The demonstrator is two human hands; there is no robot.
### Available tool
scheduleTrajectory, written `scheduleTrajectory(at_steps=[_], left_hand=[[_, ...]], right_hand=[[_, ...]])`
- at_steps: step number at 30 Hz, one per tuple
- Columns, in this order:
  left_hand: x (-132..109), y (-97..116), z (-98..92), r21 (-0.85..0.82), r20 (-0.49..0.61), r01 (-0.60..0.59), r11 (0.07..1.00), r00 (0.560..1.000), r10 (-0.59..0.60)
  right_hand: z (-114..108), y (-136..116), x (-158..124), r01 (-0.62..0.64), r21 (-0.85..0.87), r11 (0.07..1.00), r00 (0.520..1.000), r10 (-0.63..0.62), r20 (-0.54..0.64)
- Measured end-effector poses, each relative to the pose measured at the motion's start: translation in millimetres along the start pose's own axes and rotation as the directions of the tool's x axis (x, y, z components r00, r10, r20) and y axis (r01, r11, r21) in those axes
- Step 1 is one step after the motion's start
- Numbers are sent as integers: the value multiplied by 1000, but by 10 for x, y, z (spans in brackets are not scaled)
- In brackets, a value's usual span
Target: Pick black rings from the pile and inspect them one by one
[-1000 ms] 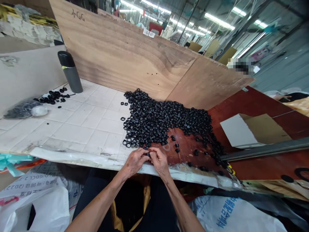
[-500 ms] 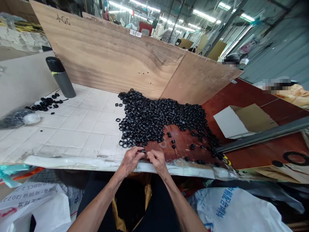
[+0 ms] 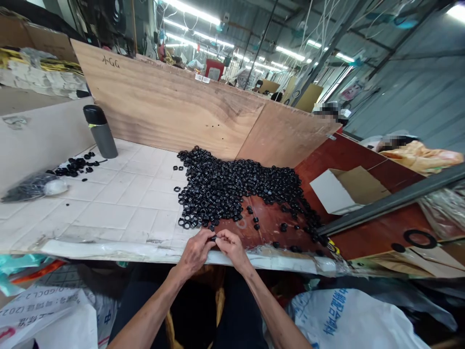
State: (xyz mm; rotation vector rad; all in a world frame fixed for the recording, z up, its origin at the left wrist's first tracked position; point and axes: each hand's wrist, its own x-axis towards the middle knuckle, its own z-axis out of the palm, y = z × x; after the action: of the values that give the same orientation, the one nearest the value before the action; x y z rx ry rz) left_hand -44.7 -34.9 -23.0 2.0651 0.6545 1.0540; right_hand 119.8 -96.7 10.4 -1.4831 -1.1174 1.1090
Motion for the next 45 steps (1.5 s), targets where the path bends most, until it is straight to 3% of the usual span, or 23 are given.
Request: scheduleTrajectory(at_steps=[3,6,11,13,16,19,22,24,26,29,31,32,34,35,37,38,40,43,45], left_hand=[[-119,3,43,155,9,-154,976,988,154],[-246,9,39,271,34,-255,928,966,255],[-387,47,-40,360,38,-283,889,957,289],[-422,67,-56,370,15,-269,889,959,283],[-486,94,-53,357,-19,-238,903,965,261],[-547,141,-41,289,-58,-185,939,976,210],[-564,228,-41,87,-86,-9,996,996,16],[-563,286,-47,-53,-86,145,988,985,-149],[-579,321,-65,-110,-74,219,969,971,-228],[-637,332,-134,-33,-16,117,993,993,-117],[-654,337,-202,68,106,26,997,994,-33],[-638,346,-231,116,185,12,993,982,-33],[-540,374,-257,213,273,68,975,953,-127],[-457,389,-247,258,257,121,958,948,-189],[-240,408,-176,344,79,226,911,960,-268],[-120,407,-123,389,-11,258,884,961,-276],[107,378,-8,469,-89,309,827,948,-304],[326,280,118,533,-66,329,779,935,-350],[365,195,147,523,-37,305,795,941,-337]], right_hand=[[29,-52,-103,-154,105,982,988,154,4],[47,-116,-193,-332,199,922,943,326,63],[75,-242,-236,-533,290,795,846,503,176],[106,-268,-245,-546,295,784,838,507,204],[165,-272,-283,-445,190,875,895,427,132],[213,-266,-332,-410,65,910,909,401,115],[245,-263,-370,-203,-95,975,978,206,26],[270,-253,-397,-61,-177,982,998,62,-2],[293,-228,-428,-50,-171,984,998,58,40],[280,-162,-439,-153,-171,973,977,175,124],[209,-107,-371,-128,-280,951,978,167,121],[156,-79,-305,-70,-355,932,991,105,82],[38,-22,-116,95,-509,855,986,-150,-68],[-13,7,-3,144,-563,814,955,-264,-136],[-75,67,220,189,-642,743,898,-395,-192],[-83,99,316,199,-667,718,888,-420,-188],[-64,160,453,192,-711,676,885,-433,-173],[-21,231,525,179,-752,635,882,-442,-162],[-15,253,519,207,-755,622,881,-454,-132]])
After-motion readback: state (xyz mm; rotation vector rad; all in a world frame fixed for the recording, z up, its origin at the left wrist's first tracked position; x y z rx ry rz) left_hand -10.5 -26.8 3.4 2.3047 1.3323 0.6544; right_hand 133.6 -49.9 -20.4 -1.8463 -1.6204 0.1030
